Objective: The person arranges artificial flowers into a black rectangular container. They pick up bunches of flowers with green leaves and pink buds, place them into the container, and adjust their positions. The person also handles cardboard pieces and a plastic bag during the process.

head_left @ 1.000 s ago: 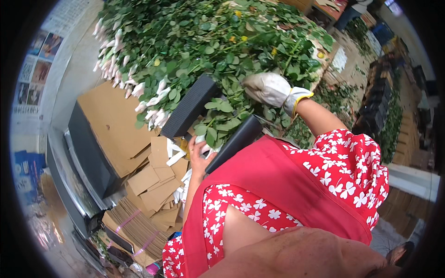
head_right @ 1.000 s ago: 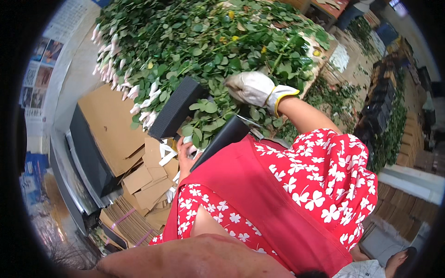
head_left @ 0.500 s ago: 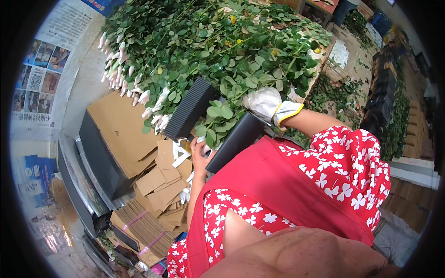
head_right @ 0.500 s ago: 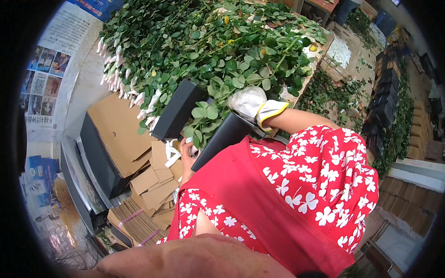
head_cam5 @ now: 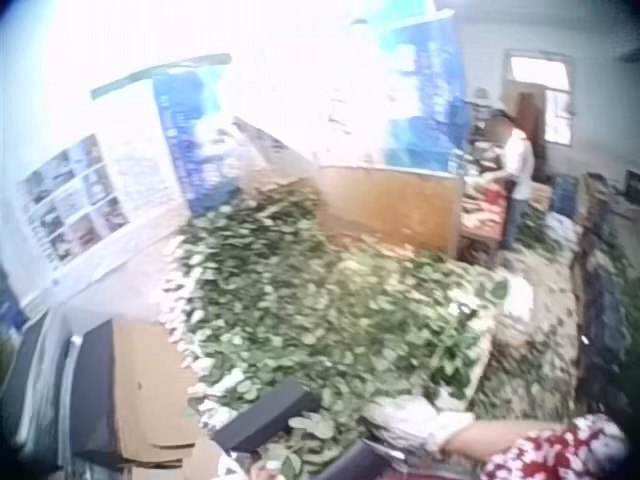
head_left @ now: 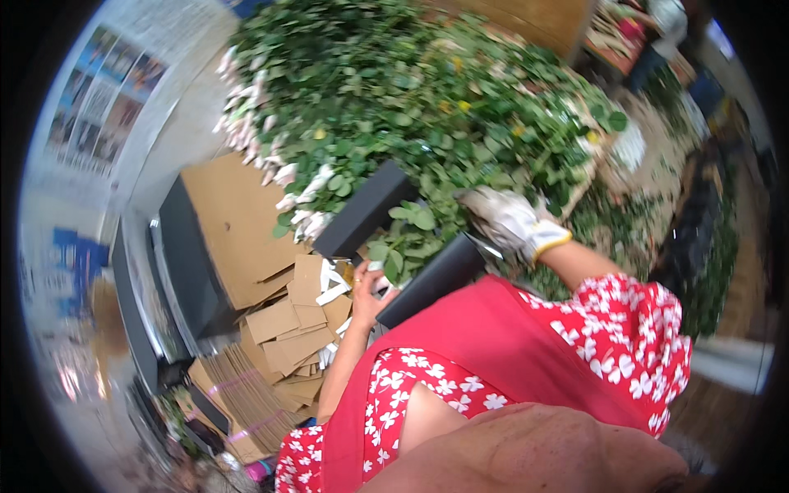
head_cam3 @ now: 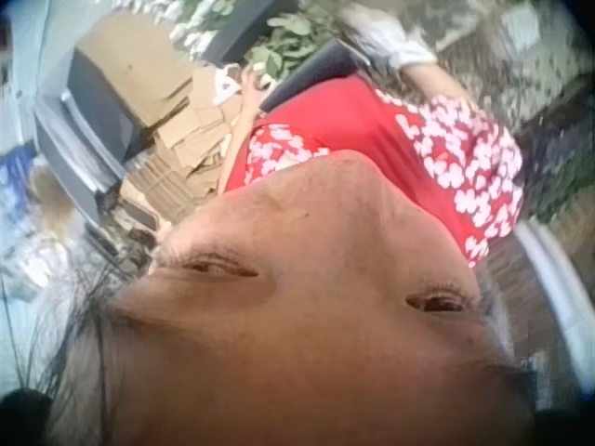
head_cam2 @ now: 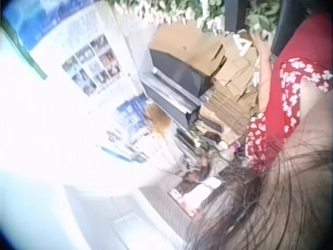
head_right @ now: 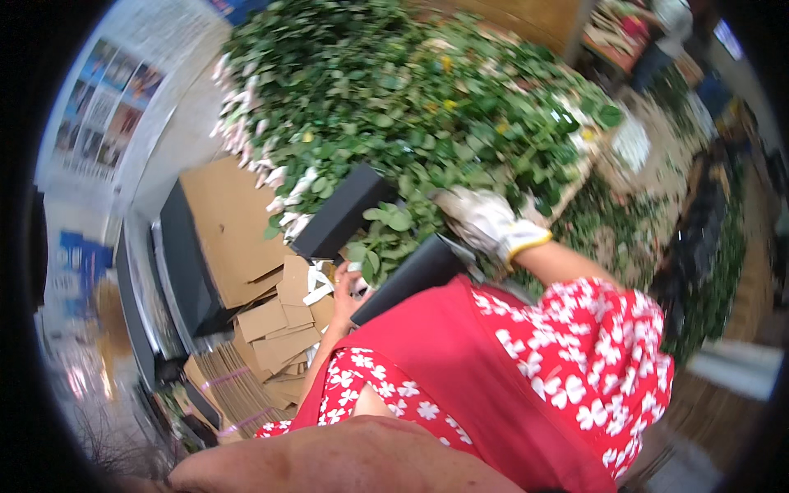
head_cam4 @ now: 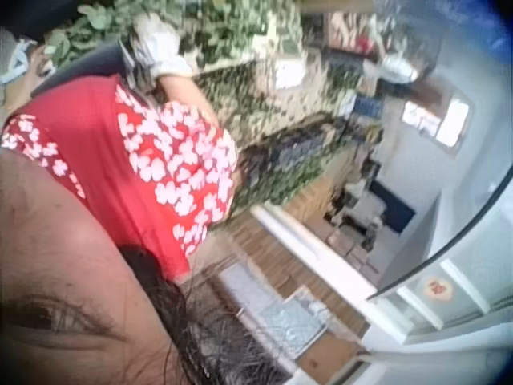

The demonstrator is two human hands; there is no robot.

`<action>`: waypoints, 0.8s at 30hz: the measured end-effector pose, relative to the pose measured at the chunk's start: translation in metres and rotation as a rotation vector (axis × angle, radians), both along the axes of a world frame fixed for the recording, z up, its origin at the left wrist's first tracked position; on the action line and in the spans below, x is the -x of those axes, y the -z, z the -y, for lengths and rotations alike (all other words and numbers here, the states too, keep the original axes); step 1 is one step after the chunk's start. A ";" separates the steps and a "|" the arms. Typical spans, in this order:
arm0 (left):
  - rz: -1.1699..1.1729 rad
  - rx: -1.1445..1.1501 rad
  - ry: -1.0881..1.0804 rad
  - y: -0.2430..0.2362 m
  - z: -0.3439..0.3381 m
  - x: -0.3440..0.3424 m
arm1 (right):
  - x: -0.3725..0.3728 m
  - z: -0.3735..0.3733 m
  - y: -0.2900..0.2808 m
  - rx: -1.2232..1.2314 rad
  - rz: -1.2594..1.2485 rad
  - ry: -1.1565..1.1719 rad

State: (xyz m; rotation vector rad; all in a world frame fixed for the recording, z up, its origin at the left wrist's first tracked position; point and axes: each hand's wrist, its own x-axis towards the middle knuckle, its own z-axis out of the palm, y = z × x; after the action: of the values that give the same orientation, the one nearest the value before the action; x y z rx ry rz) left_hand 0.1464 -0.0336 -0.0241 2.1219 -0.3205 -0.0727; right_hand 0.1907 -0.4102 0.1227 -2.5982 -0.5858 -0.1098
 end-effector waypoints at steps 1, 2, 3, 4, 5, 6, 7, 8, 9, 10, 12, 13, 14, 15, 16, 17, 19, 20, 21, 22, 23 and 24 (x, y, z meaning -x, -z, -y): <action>-0.005 0.001 0.022 -0.007 0.002 0.001 | -0.003 0.000 -0.015 -0.016 -0.005 -0.005; 0.029 0.005 0.032 -0.013 0.003 0.003 | -0.004 -0.001 -0.024 0.052 -0.003 0.024; 0.058 0.005 0.052 -0.017 0.004 0.005 | -0.008 -0.001 -0.019 0.083 0.020 0.000; 0.077 0.019 0.035 -0.017 0.005 0.010 | -0.014 -0.006 -0.017 0.292 -0.016 0.001; 0.088 0.056 0.038 -0.020 0.006 0.012 | -0.017 -0.002 0.002 0.400 0.020 -0.096; 0.076 0.058 0.048 -0.024 0.010 0.007 | -0.027 0.008 0.032 0.449 -0.205 -0.070; 0.059 0.057 0.055 -0.030 0.012 0.006 | -0.040 0.012 0.052 0.496 -0.434 -0.047; -0.045 0.112 0.030 -0.036 0.002 0.011 | -0.065 0.000 0.026 0.487 -0.734 -0.224; -0.118 0.070 -0.015 -0.033 0.001 0.012 | -0.115 -0.003 -0.015 0.468 -1.034 -0.414; -0.157 0.104 -0.045 -0.033 0.000 0.015 | -0.155 -0.020 -0.074 0.369 -1.130 -0.496; -0.178 0.116 -0.090 -0.031 0.001 0.018 | -0.258 -0.068 -0.114 0.767 -0.464 -0.519; -0.132 0.153 -0.062 -0.021 0.002 0.016 | -0.324 -0.068 -0.102 0.389 -0.184 -0.403; -0.137 0.169 -0.054 -0.015 0.000 0.018 | -0.384 -0.087 -0.107 0.172 0.083 -0.301; -0.177 0.198 -0.054 -0.012 -0.003 0.030 | -0.443 -0.107 -0.113 0.054 0.327 -0.358; -0.222 0.225 -0.064 -0.006 -0.001 0.029 | -0.479 -0.136 -0.140 0.106 0.436 -0.231; -0.256 0.262 -0.044 0.003 0.001 0.025 | -0.546 -0.143 -0.130 0.188 0.638 -0.135; -0.342 0.321 -0.064 0.020 0.006 0.027 | -0.612 -0.197 -0.137 0.227 0.729 0.051; -0.390 0.344 -0.052 0.030 0.007 0.025 | -0.650 -0.204 -0.129 0.237 0.970 0.080; -0.446 0.371 -0.096 0.036 0.012 0.038 | -0.634 -0.249 -0.133 0.235 0.870 0.118; -0.488 0.408 -0.160 0.040 0.021 0.058 | -0.556 -0.290 -0.176 0.473 0.327 0.110; -0.507 0.414 -0.137 0.045 0.018 0.055 | -0.574 -0.282 -0.158 0.380 0.210 0.144; -0.528 0.420 -0.131 0.049 0.016 0.056 | -0.606 -0.278 -0.132 0.290 0.086 0.165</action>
State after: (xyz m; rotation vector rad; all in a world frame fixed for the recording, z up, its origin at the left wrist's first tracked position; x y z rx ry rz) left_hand 0.0904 -0.0495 -0.0731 1.6280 0.1123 -0.4404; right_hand 0.7970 -0.1319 0.2548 -2.9351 -0.4430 -0.2052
